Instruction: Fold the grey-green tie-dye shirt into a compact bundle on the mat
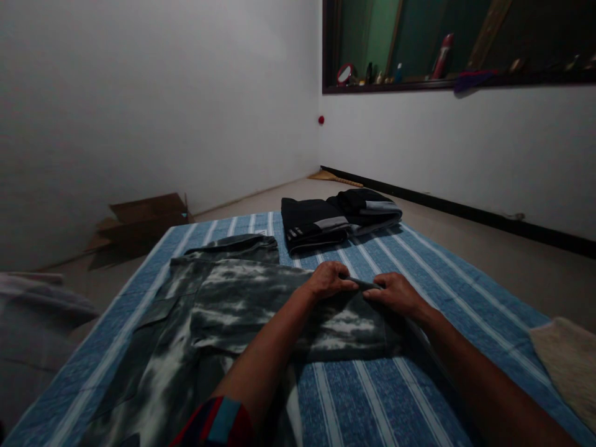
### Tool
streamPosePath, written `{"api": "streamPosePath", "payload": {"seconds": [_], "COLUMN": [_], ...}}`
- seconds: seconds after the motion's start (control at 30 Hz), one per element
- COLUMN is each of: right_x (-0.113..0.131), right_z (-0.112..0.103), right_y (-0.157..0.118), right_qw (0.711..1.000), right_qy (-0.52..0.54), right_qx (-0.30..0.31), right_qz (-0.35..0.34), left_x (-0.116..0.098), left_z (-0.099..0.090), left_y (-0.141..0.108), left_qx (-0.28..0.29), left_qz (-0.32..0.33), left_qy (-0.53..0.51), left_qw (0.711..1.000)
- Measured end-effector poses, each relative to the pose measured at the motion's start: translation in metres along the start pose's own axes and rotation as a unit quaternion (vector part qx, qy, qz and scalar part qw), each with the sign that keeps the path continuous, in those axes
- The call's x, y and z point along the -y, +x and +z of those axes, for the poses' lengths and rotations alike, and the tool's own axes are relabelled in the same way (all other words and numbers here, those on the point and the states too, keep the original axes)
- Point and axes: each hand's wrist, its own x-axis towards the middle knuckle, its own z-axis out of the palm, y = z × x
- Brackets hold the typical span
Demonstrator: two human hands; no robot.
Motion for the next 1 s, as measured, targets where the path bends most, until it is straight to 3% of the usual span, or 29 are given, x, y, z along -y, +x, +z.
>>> {"api": "streamPosePath", "payload": {"seconds": [0.27, 0.5, 1.0], "right_x": [-0.007, -0.006, -0.008], "right_z": [-0.002, 0.001, 0.003], "right_y": [-0.001, 0.009, 0.022], "right_qw": [0.998, 1.0, 0.993], "right_qy": [0.044, -0.022, -0.108], "right_qx": [0.011, -0.008, 0.032], "right_qz": [-0.034, -0.007, 0.022], "left_x": [-0.005, -0.005, 0.007], "left_z": [0.0, 0.005, 0.011], "left_y": [0.0, 0.001, 0.0], "left_qx": [-0.009, -0.016, 0.008], "left_qz": [-0.017, -0.028, -0.018], "left_qy": [0.02, 0.082, 0.172], "left_qw": [1.0, 0.996, 0.985]}}
